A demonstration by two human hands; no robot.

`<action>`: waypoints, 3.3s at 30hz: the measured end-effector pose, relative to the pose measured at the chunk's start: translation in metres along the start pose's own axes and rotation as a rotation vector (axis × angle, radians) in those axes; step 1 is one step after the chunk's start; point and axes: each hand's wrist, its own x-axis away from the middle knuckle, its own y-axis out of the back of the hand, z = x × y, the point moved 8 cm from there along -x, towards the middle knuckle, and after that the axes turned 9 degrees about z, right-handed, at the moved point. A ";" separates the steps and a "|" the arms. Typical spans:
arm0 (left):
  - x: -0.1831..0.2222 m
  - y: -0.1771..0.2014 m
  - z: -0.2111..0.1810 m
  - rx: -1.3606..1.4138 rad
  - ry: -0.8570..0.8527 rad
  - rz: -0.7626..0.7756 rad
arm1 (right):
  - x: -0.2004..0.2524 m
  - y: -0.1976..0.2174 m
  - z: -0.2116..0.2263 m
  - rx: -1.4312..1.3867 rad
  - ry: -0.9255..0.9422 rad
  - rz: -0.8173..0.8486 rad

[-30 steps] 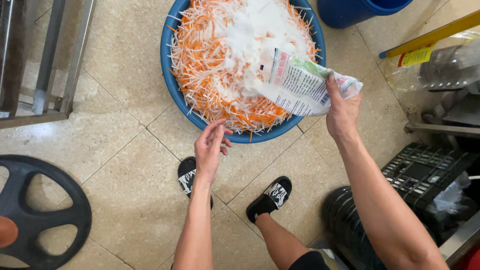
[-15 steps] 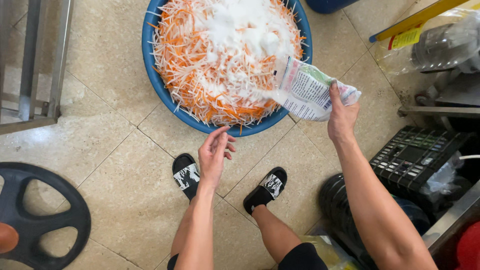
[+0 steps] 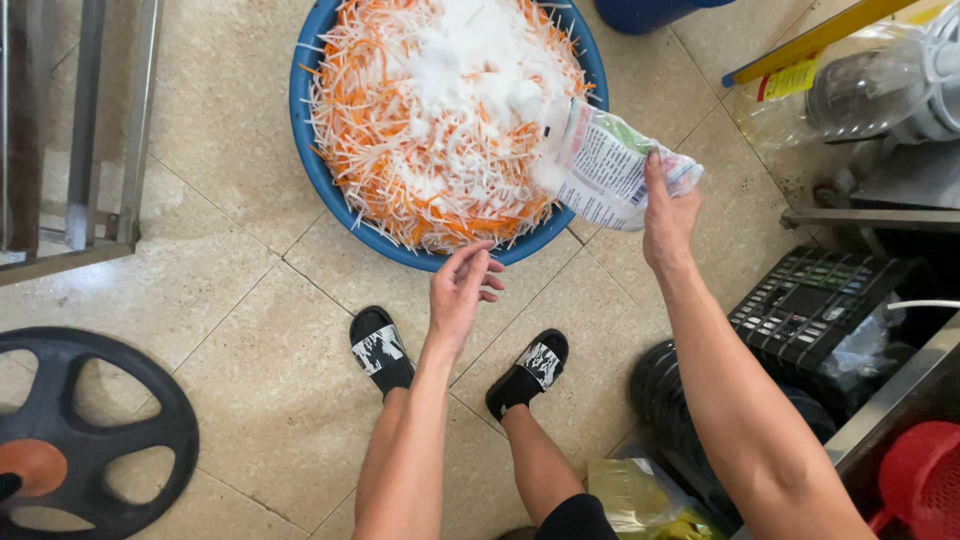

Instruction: The person uses scissors to cut open multiple plastic bags of sugar and salt and pours the contents over a large pile of shredded carrots and daikon in a blue plastic basin.

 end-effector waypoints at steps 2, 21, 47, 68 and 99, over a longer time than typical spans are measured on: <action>0.000 -0.003 0.002 0.014 0.041 0.009 | -0.001 -0.019 0.008 -0.016 -0.006 0.060; -0.122 -0.073 0.044 0.604 0.329 0.017 | -0.002 -0.105 0.096 0.271 -0.171 0.086; -0.166 -0.079 0.040 1.030 0.003 -0.183 | 0.042 -0.086 0.152 0.601 -0.428 0.329; -0.151 -0.076 0.054 1.015 0.153 -0.050 | 0.069 -0.106 0.236 0.885 0.275 0.153; -0.110 -0.053 -0.022 0.630 0.373 -0.047 | 0.123 -0.058 0.149 0.594 -0.245 -0.108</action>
